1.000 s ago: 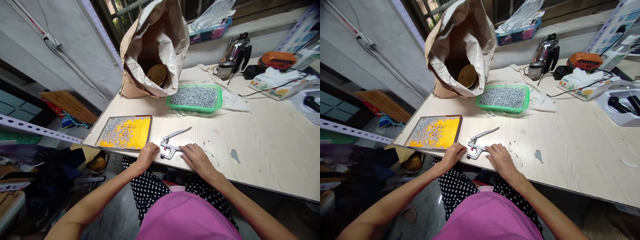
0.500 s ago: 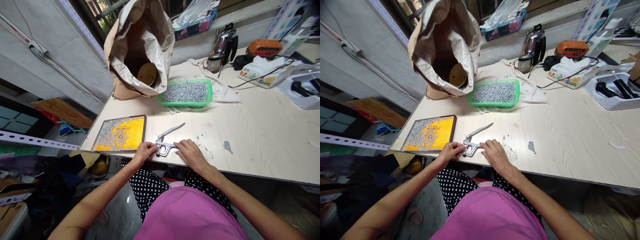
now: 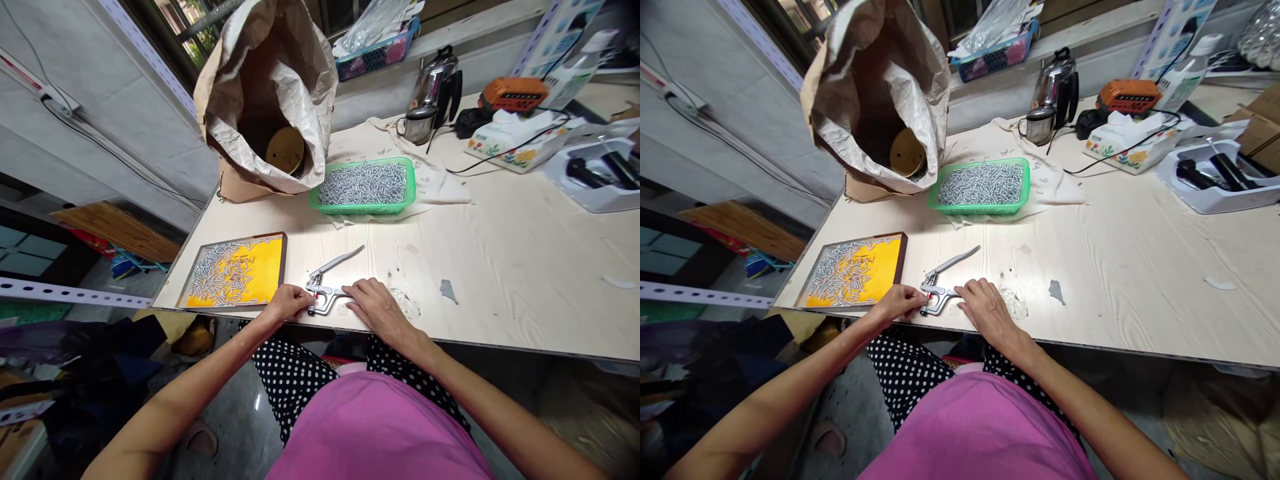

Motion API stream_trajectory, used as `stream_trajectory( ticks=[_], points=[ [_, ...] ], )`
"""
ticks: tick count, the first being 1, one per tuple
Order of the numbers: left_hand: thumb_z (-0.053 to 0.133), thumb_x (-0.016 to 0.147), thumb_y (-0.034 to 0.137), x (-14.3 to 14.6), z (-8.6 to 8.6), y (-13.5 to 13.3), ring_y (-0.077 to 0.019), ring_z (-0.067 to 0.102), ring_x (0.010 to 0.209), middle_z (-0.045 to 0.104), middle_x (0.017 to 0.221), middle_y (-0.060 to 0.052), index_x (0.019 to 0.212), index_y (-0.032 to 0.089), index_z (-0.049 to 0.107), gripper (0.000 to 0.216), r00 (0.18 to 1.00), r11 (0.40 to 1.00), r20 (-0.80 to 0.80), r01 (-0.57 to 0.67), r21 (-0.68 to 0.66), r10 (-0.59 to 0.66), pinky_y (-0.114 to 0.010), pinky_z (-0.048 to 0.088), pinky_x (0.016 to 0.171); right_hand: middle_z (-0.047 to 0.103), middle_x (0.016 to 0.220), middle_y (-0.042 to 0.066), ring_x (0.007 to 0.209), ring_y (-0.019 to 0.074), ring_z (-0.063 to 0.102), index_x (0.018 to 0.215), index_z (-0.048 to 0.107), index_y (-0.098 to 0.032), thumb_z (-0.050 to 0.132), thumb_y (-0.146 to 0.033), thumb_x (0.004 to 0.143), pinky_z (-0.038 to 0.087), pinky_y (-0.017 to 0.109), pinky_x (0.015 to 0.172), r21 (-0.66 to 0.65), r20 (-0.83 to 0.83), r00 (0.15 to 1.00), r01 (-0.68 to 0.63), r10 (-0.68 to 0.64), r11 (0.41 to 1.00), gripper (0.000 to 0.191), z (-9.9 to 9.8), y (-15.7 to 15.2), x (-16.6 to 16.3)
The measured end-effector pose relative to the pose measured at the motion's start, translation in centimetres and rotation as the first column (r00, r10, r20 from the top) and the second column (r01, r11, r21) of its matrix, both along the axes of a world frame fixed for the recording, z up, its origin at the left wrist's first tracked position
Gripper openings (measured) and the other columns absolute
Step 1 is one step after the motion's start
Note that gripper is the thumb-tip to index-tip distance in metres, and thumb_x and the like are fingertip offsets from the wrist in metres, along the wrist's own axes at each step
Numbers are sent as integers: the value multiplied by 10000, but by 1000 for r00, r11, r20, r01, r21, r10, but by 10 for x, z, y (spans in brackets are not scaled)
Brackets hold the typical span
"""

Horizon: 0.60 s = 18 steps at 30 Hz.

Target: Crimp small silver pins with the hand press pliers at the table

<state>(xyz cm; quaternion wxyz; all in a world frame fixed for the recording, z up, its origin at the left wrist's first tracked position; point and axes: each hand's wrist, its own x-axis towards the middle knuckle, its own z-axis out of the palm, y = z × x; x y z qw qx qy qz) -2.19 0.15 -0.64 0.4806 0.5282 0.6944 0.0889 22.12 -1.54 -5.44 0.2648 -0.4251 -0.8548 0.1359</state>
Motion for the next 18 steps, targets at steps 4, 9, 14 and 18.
stream_trajectory(
  ticks=[4,9,14,18],
  points=[
    [694,706,449,0,1,4,-72,387,377,468,413,54,589,150,589,338,1000,998,15,-3,-56,4,-211,283,418,627,976,84,886,223,516,1167,636,-194,540,-168,929,425,352,755,14,22,999,33,-34,999,258,-4,1,-2],
    [737,649,460,0,5,7,-79,424,391,491,427,52,585,150,597,347,997,987,43,67,-149,-61,-210,318,421,627,975,86,885,224,511,1154,651,-211,452,-142,958,420,350,766,6,48,998,28,-28,1000,288,-5,2,-2],
    [766,615,499,3,7,3,-77,436,419,491,452,56,574,149,581,398,998,985,53,21,-171,-12,-212,382,444,628,950,86,872,230,518,1152,659,-233,460,-149,951,423,359,751,11,87,995,56,-57,998,295,-5,0,-3],
    [753,645,486,4,7,-5,-72,441,424,509,477,49,586,142,581,389,1000,988,26,-8,-156,12,-202,392,432,634,1032,97,924,230,539,1153,653,-217,496,-207,955,453,366,795,-54,75,997,22,-17,998,253,4,-1,2]
  ],
)
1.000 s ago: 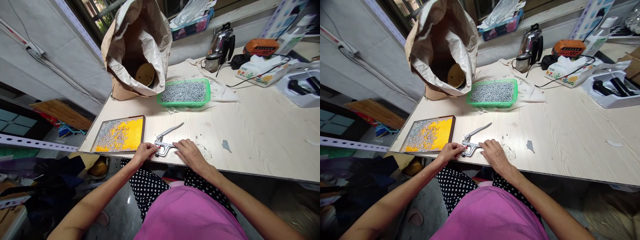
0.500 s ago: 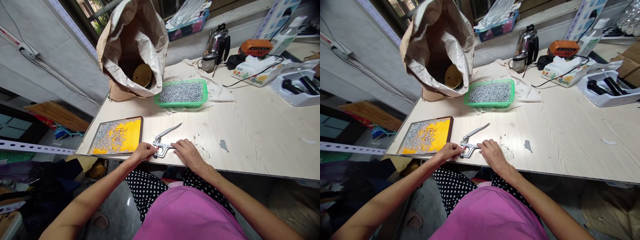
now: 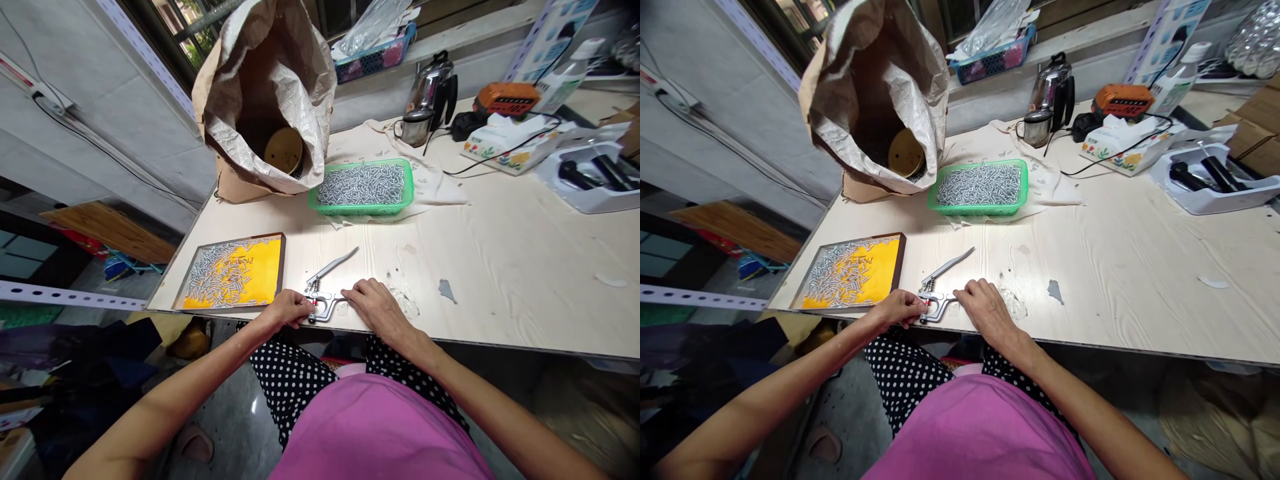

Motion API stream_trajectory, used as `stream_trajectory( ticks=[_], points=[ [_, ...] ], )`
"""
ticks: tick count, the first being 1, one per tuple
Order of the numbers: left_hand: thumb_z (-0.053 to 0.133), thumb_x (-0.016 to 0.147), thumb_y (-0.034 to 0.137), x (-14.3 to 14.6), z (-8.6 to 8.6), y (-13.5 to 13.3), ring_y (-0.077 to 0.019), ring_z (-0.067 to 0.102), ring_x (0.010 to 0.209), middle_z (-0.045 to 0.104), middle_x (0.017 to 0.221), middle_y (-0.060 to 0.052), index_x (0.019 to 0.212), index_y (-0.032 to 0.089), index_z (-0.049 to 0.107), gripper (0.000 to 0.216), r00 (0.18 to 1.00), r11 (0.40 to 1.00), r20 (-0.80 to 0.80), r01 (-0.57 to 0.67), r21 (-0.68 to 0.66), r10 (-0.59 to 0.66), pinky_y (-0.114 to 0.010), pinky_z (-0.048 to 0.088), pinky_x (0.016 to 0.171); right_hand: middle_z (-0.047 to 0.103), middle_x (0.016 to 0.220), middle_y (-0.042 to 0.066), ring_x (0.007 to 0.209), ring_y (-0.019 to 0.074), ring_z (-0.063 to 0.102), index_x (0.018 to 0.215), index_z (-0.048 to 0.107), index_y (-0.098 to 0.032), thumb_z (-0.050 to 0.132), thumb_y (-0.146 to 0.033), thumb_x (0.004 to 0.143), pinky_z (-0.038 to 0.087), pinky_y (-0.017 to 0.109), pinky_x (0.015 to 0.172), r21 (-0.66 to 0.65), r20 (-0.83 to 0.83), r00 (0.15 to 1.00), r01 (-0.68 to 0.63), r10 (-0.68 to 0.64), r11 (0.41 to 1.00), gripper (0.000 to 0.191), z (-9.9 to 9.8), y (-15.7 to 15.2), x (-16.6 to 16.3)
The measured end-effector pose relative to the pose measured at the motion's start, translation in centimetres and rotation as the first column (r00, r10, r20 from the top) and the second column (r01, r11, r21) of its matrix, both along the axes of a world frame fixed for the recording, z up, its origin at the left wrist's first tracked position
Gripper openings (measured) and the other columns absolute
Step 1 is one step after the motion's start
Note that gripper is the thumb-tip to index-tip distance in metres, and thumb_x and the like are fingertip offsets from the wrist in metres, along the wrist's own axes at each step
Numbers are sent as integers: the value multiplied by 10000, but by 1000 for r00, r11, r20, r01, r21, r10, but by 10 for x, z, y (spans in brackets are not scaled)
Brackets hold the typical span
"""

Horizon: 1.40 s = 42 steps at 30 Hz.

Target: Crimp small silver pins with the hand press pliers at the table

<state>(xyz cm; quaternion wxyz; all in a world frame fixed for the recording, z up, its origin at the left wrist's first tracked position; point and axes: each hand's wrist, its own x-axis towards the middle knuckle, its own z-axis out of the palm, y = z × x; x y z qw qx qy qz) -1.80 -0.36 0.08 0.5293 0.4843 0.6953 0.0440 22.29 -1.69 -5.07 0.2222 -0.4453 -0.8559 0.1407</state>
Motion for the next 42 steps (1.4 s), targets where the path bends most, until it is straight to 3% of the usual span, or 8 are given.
stream_trajectory(
  ticks=[6,10,17,25,27,30,34,42],
  points=[
    [760,677,409,3,6,-7,-70,450,408,502,464,55,609,131,608,324,1000,1000,-30,7,4,-7,-196,400,424,284,1546,221,1415,388,238,1458,383,-152,754,-471,763,329,567,1065,-3,117,988,-98,98,995,850,22,35,17],
    [762,680,385,7,9,-7,-74,467,421,507,457,47,605,123,627,303,999,1000,-33,-5,3,5,-191,405,426,386,1480,228,1413,433,228,1453,387,-136,783,-596,649,256,651,1074,-89,235,943,-222,237,971,1008,25,67,16],
    [782,634,436,6,6,-10,-68,441,417,494,444,46,579,129,618,352,999,999,-7,-39,26,39,-189,384,425,529,1266,201,1119,367,496,1337,494,-109,818,-601,559,424,542,902,-110,322,921,-195,221,975,977,32,77,5],
    [689,748,478,-4,-7,-15,-107,483,472,522,475,17,564,144,604,391,991,989,-127,65,136,-47,-222,390,489,608,1102,142,1028,308,531,1058,632,-151,776,-508,716,424,407,798,-101,407,889,-183,208,978,514,48,64,5],
    [623,826,436,-1,-4,-23,-141,536,562,572,562,-13,621,143,632,358,960,940,-262,173,295,-94,-253,430,568,625,1073,139,1016,297,546,1016,643,-144,769,-452,751,425,404,810,-87,419,885,-184,203,979,426,48,60,3],
    [563,892,339,11,1,-36,-213,595,854,651,885,-79,842,152,679,225,893,734,-435,371,569,-114,-324,479,780,639,1064,141,1015,284,560,1000,652,-136,752,-397,782,430,393,827,-57,437,881,-172,179,983,355,49,52,0],
    [666,825,273,35,-1,-32,-286,480,1222,563,1303,-111,1219,201,583,410,812,529,-534,568,631,-235,-422,418,1023,639,1097,135,1045,278,561,1053,651,-123,759,-400,771,439,380,850,-61,425,891,-150,162,987,410,50,45,-3],
    [660,796,278,49,-5,13,-302,509,1191,584,1287,-134,1336,186,510,568,685,497,-581,724,478,-439,-413,406,1038,606,1151,144,1075,287,539,1116,632,-133,791,-529,701,476,379,848,-108,376,909,-146,177,983,595,52,48,1]
  ],
)
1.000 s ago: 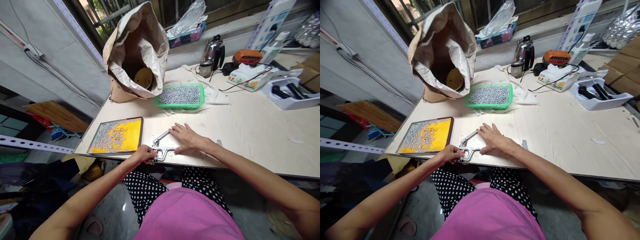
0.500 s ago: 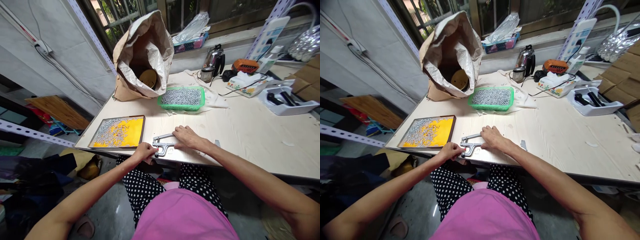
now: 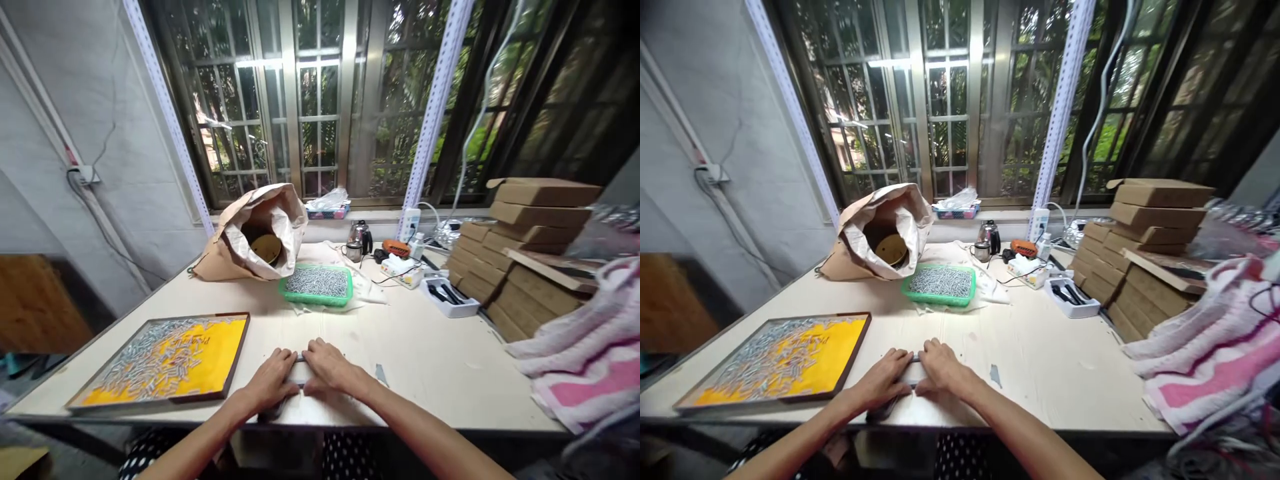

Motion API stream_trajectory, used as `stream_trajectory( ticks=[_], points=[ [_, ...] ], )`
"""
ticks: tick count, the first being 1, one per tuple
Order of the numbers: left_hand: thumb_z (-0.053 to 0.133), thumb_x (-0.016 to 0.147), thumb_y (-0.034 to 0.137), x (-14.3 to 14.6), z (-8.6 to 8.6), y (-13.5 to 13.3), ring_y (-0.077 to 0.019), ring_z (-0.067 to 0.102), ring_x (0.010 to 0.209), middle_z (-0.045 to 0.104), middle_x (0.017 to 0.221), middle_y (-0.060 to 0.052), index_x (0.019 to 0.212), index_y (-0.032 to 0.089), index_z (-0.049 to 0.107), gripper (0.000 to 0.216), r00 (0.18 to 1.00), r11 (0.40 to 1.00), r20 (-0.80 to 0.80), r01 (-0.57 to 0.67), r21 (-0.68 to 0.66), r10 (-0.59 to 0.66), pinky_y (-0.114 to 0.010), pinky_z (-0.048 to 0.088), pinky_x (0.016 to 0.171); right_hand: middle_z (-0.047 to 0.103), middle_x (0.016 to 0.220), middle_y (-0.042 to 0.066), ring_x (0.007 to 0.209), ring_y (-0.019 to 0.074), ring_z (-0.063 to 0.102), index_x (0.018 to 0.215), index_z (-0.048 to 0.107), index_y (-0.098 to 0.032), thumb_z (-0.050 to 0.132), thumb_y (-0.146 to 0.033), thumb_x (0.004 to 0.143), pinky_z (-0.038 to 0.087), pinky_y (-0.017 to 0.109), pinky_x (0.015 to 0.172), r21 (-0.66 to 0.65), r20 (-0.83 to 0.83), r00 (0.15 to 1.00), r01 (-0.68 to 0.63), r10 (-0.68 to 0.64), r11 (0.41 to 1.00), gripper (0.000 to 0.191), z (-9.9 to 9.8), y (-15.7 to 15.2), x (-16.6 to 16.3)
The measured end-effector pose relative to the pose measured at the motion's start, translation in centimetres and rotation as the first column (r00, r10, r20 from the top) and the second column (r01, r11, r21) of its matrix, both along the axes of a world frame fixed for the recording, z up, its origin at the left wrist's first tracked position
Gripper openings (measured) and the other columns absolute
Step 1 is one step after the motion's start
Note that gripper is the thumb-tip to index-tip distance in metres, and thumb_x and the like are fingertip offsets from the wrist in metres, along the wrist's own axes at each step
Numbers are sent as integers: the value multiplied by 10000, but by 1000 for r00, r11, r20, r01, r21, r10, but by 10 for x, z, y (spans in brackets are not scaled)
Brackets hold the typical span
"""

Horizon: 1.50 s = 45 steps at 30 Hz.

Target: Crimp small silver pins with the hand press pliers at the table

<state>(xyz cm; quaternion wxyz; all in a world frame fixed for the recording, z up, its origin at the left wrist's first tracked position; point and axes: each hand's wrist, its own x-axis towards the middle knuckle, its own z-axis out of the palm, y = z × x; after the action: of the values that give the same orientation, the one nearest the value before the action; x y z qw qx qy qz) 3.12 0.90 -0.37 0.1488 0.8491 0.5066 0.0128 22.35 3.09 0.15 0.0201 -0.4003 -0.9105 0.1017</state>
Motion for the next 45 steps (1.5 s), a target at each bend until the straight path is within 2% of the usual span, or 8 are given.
stream_trajectory(
  ticks=[6,12,16,23,30,35,42,45],
  points=[
    [685,785,401,6,2,7,-323,513,1158,582,1237,-151,1282,166,542,569,998,999,-52,27,27,-26,-423,430,984,581,1219,190,1107,326,526,1214,570,-104,794,-570,658,491,451,874,-42,70,994,88,-85,995,760,4,-1,3],
    [662,807,297,13,4,7,-291,537,1086,619,1139,-115,1058,163,611,289,998,998,-41,48,42,-46,-370,434,915,628,1113,141,1056,272,564,1076,662,-122,738,-451,781,498,342,804,-37,92,996,19,-16,999,448,12,-9,8],
    [602,847,228,13,1,4,-253,562,998,644,1031,-85,923,172,603,94,998,997,-30,51,63,-49,-327,430,837,660,991,95,965,214,592,960,689,-135,641,-333,882,464,283,781,65,18,1000,19,-20,998,218,1,-15,9],
    [589,904,277,18,5,2,-248,567,959,650,952,-87,867,163,622,124,993,990,-54,110,89,-106,-328,444,822,626,1018,112,1000,220,543,984,656,-137,536,-236,944,414,320,867,12,-83,994,75,-74,997,160,-28,-19,9],
    [614,909,285,30,-21,-25,-318,520,1222,586,1289,-181,1232,126,556,365,995,956,-10,-95,279,102,-468,408,1020,591,1163,165,1051,267,513,1258,555,-105,618,-468,884,411,371,916,73,-174,984,-27,39,997,525,-35,10,31],
    [566,937,403,49,-45,-57,-339,361,1400,473,1463,-155,1341,156,496,478,993,949,117,-51,310,15,-519,319,1117,654,1056,115,980,212,568,1215,604,-143,502,-286,957,404,312,857,32,-222,975,-25,31,999,312,-39,40,37],
    [454,979,463,52,-39,-57,-317,391,1378,547,1395,-121,1185,171,604,387,980,975,201,-49,216,5,-569,257,1143,681,982,85,959,242,540,972,702,-192,542,-273,931,341,345,801,173,-33,993,113,-109,978,183,-21,72,3],
    [464,971,479,51,-40,-55,-325,370,1389,548,1389,-135,1225,161,593,427,972,978,236,-69,197,21,-573,233,1157,656,1019,97,959,231,522,1051,702,-192,541,-230,930,349,329,791,167,-30,999,-36,41,985,205,-8,58,-25]
  ],
)
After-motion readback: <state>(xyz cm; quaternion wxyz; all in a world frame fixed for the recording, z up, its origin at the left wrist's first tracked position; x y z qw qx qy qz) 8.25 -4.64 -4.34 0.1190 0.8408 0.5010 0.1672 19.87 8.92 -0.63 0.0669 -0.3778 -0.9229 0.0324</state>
